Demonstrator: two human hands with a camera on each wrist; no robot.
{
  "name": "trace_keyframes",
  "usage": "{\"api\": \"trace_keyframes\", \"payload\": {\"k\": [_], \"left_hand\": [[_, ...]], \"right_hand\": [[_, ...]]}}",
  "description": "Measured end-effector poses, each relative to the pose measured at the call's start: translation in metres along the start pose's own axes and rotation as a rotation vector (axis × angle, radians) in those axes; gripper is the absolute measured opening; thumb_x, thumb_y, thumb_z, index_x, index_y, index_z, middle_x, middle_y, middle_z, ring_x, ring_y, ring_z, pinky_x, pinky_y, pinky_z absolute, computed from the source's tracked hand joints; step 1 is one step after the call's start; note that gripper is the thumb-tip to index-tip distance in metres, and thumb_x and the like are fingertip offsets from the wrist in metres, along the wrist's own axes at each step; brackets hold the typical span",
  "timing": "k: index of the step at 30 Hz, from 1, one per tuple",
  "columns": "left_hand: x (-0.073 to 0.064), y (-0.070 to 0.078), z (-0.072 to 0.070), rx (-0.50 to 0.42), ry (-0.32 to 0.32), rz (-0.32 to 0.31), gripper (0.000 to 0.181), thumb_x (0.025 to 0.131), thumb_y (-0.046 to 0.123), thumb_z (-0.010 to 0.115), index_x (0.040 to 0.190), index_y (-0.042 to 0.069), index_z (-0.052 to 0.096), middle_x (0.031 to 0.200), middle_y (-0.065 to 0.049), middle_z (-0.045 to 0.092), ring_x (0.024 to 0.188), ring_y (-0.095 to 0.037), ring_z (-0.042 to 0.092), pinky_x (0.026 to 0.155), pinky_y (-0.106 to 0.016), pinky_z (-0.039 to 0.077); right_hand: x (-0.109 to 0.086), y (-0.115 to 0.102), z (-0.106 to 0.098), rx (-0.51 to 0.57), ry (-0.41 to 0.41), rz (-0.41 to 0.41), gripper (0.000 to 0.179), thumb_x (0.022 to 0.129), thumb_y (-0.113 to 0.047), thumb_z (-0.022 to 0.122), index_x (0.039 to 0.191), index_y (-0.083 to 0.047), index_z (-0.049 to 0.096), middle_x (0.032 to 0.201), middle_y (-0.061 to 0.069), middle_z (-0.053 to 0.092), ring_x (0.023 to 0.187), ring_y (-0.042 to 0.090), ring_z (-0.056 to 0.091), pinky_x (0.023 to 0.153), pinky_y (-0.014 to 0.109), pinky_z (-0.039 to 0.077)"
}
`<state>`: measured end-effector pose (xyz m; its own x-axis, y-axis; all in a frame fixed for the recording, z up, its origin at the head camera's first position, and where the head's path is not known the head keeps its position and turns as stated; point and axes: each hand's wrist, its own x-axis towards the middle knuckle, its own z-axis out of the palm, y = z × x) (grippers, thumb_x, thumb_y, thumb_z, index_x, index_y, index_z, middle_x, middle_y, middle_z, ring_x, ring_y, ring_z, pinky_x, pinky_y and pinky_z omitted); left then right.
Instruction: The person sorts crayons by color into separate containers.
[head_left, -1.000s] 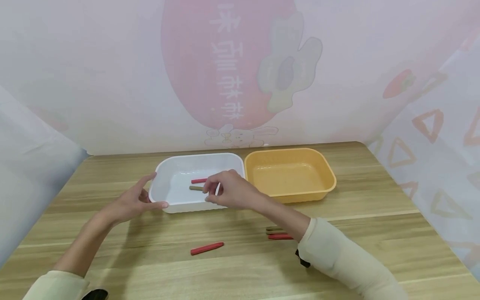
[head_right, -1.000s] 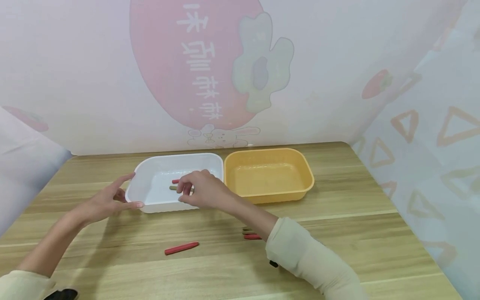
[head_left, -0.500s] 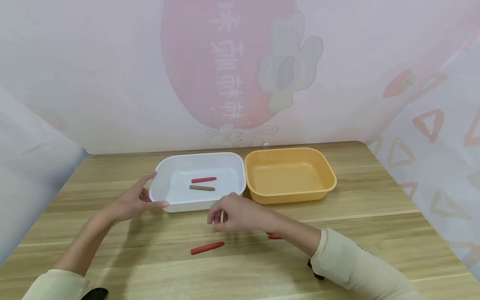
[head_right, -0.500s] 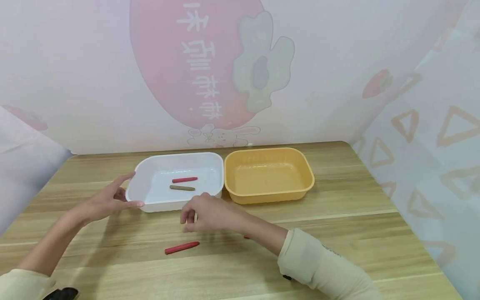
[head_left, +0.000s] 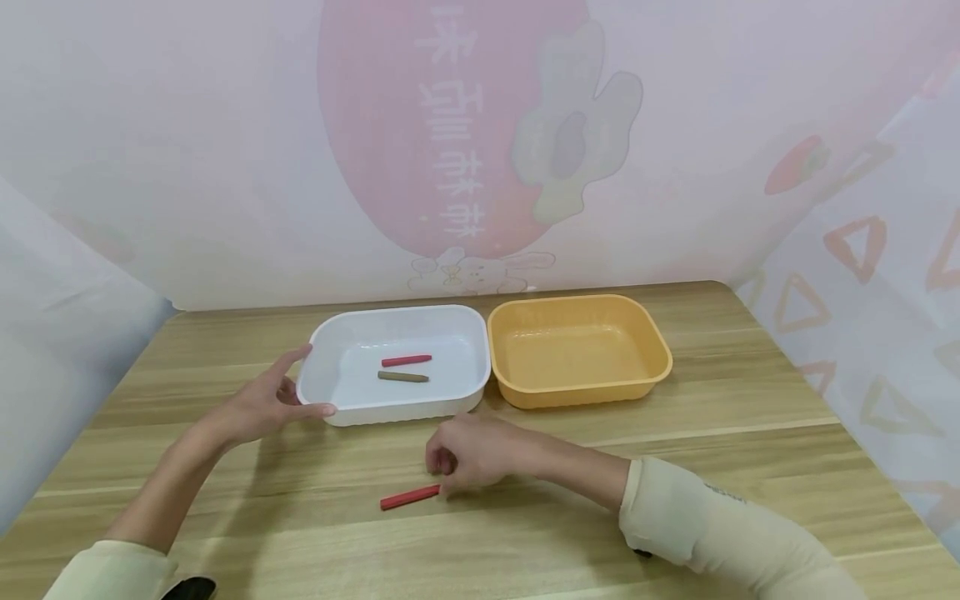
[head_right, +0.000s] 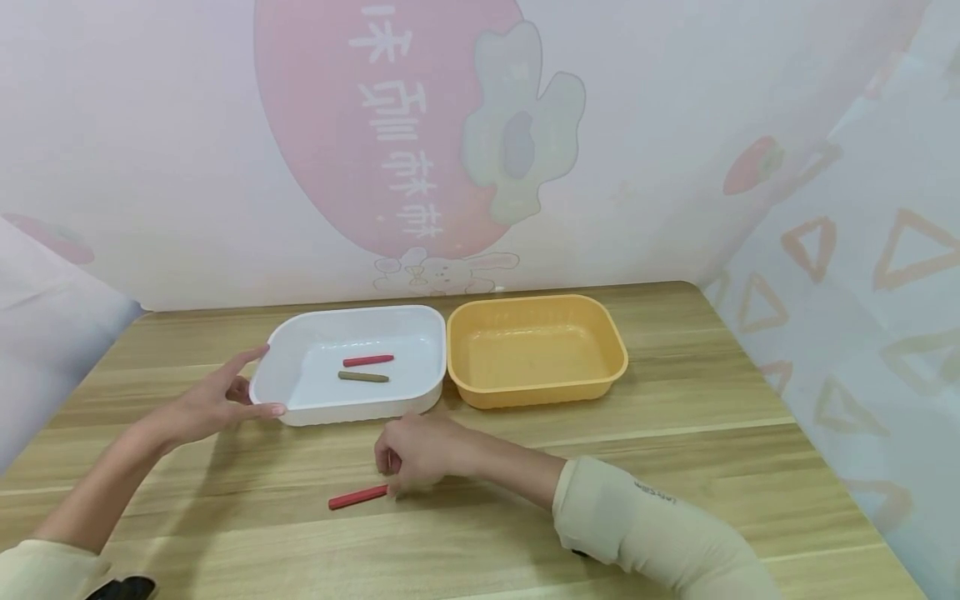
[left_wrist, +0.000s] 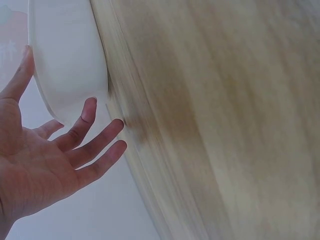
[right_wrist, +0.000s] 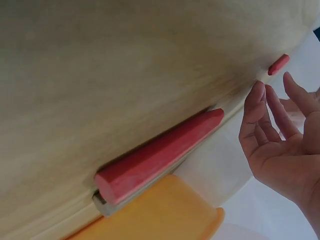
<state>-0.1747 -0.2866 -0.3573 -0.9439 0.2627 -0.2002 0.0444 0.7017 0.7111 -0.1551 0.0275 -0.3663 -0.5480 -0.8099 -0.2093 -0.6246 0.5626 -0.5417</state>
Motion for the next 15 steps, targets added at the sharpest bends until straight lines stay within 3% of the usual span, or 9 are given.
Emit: {"api": "trace_keyframes", "payload": {"k": [7,15], "left_hand": [[-0.0003,-0.0018,0.0004,0.002,0.002,0.001,0.105,0.081,0.033,0.075,0.151,0.006,0.002,0.097,-0.018,0.056,0.087,-0.027,0.054,0.067,-0.035,0.042],[0.0003,-0.0001,0.0004,0.021,0.018,-0.001,0.106,0.08,0.034,0.076,0.151,0.005,0.002,0.099,-0.019,0.055,0.088,-0.028,0.054,0.067,-0.035,0.043]], "right_hand": [[0.0058,-0.0037,0.0053,-0.07,-0.03,0.01,0.017,0.076,-0.025,0.081,0.08,-0.021,0.065,0.067,-0.013,0.055,0.063,-0.001,0.05,0.057,0.017,0.04],[0.009,-0.0055,0.0058,-0.067,-0.036,0.019,0.02,0.074,-0.027,0.083,0.077,-0.022,0.064,0.066,-0.013,0.055,0.062,0.0,0.049,0.056,0.019,0.039]]}}
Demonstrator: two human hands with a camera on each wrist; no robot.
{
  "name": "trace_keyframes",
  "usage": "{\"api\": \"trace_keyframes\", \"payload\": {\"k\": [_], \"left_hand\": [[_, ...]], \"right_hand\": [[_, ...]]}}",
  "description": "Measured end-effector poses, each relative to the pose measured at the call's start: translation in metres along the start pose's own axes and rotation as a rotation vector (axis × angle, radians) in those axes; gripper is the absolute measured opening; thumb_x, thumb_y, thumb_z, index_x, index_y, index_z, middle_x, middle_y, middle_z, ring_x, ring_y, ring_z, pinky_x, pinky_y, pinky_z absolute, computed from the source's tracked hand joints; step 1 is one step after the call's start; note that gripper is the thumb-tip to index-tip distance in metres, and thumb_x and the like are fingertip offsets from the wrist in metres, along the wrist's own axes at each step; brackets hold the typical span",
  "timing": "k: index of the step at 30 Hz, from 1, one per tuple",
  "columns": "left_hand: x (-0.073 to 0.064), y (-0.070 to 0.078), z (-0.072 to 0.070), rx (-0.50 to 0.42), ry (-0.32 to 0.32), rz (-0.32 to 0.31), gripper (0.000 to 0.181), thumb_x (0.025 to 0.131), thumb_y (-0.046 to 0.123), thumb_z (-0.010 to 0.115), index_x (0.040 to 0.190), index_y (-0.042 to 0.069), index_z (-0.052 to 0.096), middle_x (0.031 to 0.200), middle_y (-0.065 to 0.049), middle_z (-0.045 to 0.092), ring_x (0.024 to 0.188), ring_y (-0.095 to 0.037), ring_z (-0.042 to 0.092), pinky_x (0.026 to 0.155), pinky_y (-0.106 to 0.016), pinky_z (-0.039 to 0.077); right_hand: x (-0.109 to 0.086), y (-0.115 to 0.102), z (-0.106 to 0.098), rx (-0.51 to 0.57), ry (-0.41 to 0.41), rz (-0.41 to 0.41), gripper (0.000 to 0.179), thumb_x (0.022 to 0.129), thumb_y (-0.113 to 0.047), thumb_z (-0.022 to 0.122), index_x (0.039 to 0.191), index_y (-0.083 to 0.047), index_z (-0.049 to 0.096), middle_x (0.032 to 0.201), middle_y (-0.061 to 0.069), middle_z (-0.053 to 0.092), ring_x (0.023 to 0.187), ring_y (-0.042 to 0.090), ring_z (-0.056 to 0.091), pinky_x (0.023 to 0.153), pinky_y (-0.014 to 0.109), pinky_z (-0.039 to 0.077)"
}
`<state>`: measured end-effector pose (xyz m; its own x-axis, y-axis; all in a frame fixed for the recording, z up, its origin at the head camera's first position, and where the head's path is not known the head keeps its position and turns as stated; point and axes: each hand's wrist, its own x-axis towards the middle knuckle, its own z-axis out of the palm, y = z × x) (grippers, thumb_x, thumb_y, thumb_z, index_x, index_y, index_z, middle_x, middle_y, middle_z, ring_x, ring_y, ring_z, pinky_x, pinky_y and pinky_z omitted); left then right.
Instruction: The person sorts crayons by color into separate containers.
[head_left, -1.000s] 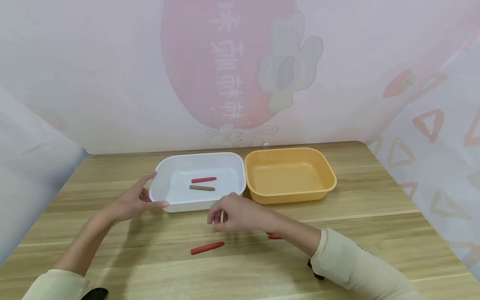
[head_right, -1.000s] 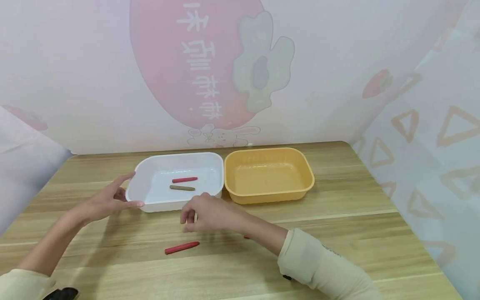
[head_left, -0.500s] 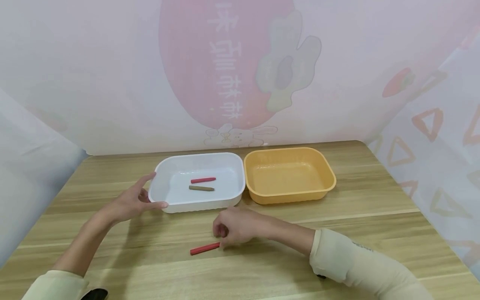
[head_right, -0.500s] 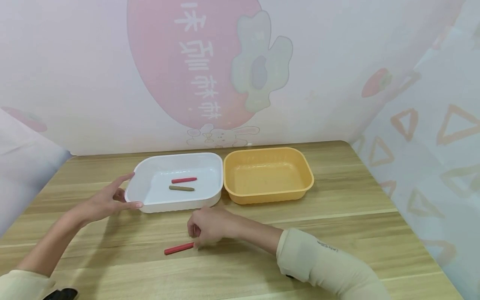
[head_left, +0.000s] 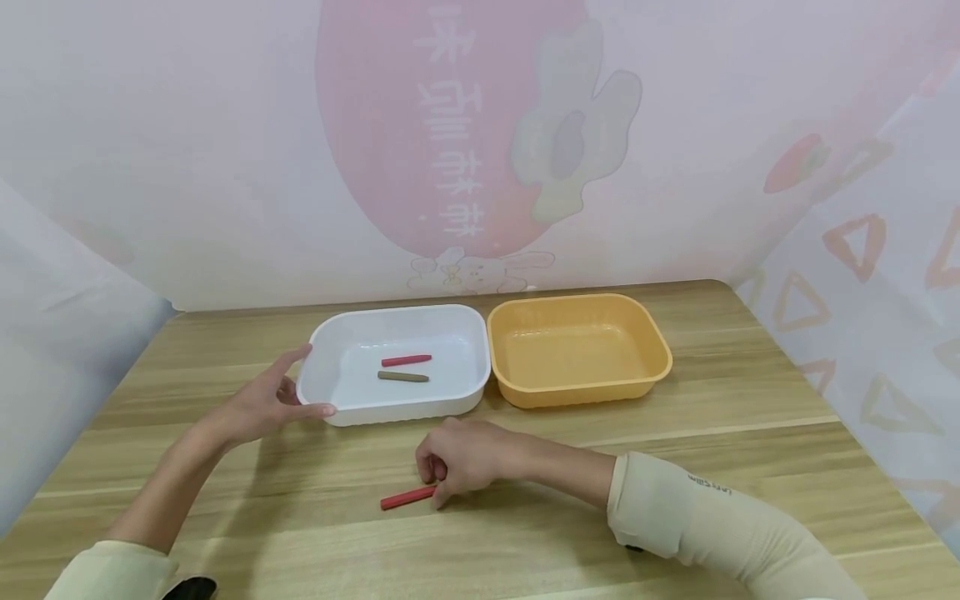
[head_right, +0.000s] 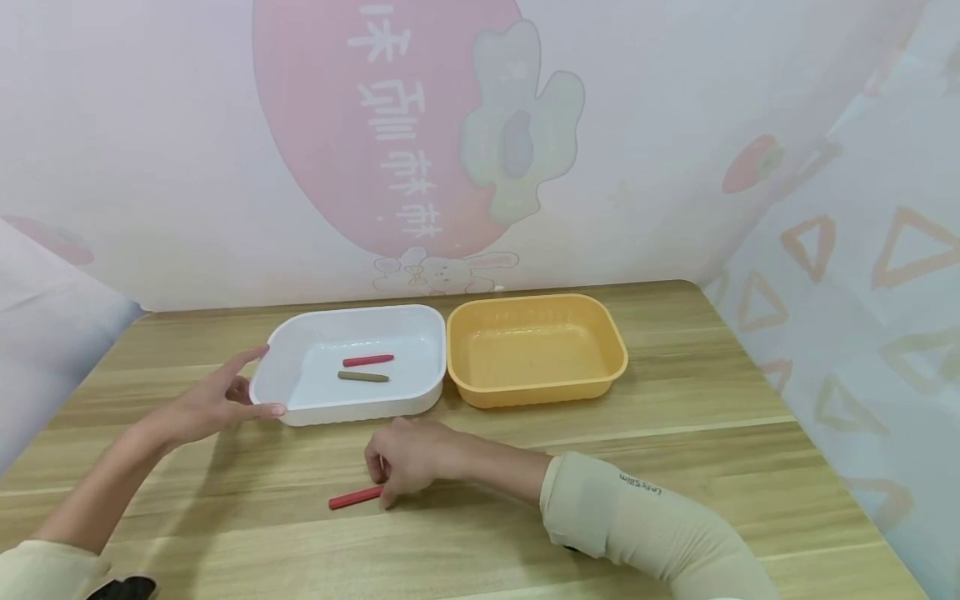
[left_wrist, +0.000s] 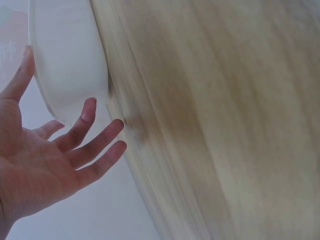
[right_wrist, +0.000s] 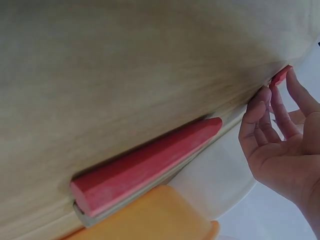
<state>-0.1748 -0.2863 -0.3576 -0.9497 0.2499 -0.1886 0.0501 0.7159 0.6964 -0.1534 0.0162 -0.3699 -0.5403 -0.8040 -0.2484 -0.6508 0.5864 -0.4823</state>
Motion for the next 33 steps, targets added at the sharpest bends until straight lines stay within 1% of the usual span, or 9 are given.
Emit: {"api": "trace_keyframes", "payload": {"k": [10,16,23,30,33], "left_hand": [[-0.0015,0.0029,-0.0018,-0.014,-0.003,0.007,0.107,0.08,0.033,0.076,0.151,0.004,0.002,0.094,-0.018,0.056,0.084,-0.026,0.053,0.065,-0.035,0.043],[-0.002,0.002,-0.0014,-0.019,-0.008,0.012,0.105,0.081,0.032,0.076,0.151,0.005,0.003,0.095,-0.017,0.057,0.085,-0.026,0.054,0.067,-0.035,0.042],[-0.0017,0.0015,-0.0008,-0.005,-0.012,-0.017,0.107,0.08,0.036,0.076,0.152,0.006,0.002,0.098,-0.018,0.056,0.089,-0.027,0.055,0.068,-0.035,0.043],[-0.0011,0.0036,-0.0012,0.0,-0.008,-0.015,0.107,0.08,0.037,0.076,0.152,0.006,0.003,0.096,-0.017,0.056,0.088,-0.027,0.056,0.068,-0.035,0.042],[-0.0011,0.0034,-0.0009,0.001,-0.008,-0.022,0.108,0.079,0.037,0.076,0.152,0.006,0.003,0.096,-0.017,0.056,0.087,-0.027,0.055,0.067,-0.034,0.042]], "right_hand": [[0.0038,-0.0025,0.0017,-0.014,-0.004,0.002,0.02,0.074,-0.025,0.083,0.071,-0.023,0.063,0.063,-0.011,0.054,0.062,0.001,0.048,0.055,0.019,0.038],[0.0063,-0.0021,0.0025,0.005,-0.01,0.02,0.021,0.075,-0.021,0.082,0.069,-0.023,0.062,0.064,-0.012,0.055,0.063,0.001,0.049,0.056,0.02,0.039],[0.0069,-0.0001,0.0031,-0.014,0.005,0.006,0.017,0.077,-0.019,0.08,0.071,-0.024,0.065,0.064,-0.015,0.057,0.063,-0.001,0.052,0.059,0.017,0.041],[0.0032,0.0012,-0.0019,0.032,-0.001,0.011,0.014,0.079,-0.017,0.078,0.07,-0.021,0.068,0.062,-0.015,0.059,0.062,-0.001,0.052,0.059,0.017,0.042],[0.0029,0.0026,-0.0039,0.06,0.007,-0.01,0.013,0.08,-0.015,0.077,0.071,-0.02,0.068,0.063,-0.014,0.059,0.062,0.0,0.052,0.058,0.017,0.042]]}}
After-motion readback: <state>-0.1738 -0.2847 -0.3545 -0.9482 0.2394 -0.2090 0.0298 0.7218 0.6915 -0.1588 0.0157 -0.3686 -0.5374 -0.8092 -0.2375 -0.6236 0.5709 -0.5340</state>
